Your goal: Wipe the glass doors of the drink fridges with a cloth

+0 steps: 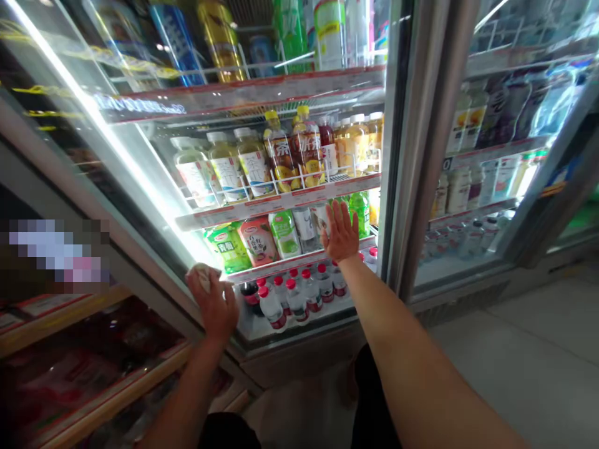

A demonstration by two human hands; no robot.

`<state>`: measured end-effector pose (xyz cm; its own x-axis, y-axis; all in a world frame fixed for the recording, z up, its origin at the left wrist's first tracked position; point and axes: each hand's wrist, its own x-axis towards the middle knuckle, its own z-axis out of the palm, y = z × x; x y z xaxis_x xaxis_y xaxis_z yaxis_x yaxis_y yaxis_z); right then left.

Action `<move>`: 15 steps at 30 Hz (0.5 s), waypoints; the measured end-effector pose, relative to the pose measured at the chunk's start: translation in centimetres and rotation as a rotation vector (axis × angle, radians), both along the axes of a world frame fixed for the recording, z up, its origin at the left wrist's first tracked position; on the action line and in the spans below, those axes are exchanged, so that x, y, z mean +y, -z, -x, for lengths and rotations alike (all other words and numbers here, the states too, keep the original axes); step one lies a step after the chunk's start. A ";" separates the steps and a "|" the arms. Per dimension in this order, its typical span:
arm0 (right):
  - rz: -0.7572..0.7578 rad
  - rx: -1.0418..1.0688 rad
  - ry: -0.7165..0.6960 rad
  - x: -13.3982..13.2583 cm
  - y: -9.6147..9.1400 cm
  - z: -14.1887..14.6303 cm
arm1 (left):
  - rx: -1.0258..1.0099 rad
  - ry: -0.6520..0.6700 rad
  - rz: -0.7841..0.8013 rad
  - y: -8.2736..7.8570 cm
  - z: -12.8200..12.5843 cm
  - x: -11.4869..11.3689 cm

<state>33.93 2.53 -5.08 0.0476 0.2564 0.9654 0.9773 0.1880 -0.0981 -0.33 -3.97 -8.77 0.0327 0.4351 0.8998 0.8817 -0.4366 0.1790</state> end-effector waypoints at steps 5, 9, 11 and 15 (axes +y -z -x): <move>0.024 0.008 -0.019 -0.1 0.0 0.0 | -0.013 -0.017 -0.210 -6.6 0.1 1.6; -0.010 0.001 -0.013 -0.1 0.0 0.0 | 0.014 -0.039 -0.127 -1.3 -0.6 0.5; -0.040 -0.012 0.007 0.0 0.0 0.1 | 0.046 -0.027 -0.035 1.7 -0.7 0.0; -0.076 -0.041 0.042 0.1 0.0 0.0 | 0.027 -0.042 -0.069 0.4 -0.3 0.7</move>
<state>33.92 2.62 -5.10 0.0172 0.1811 0.9833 0.9874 0.1518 -0.0452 0.00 -3.29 -9.21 0.0400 0.3732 0.9269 0.9037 -0.4094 0.1258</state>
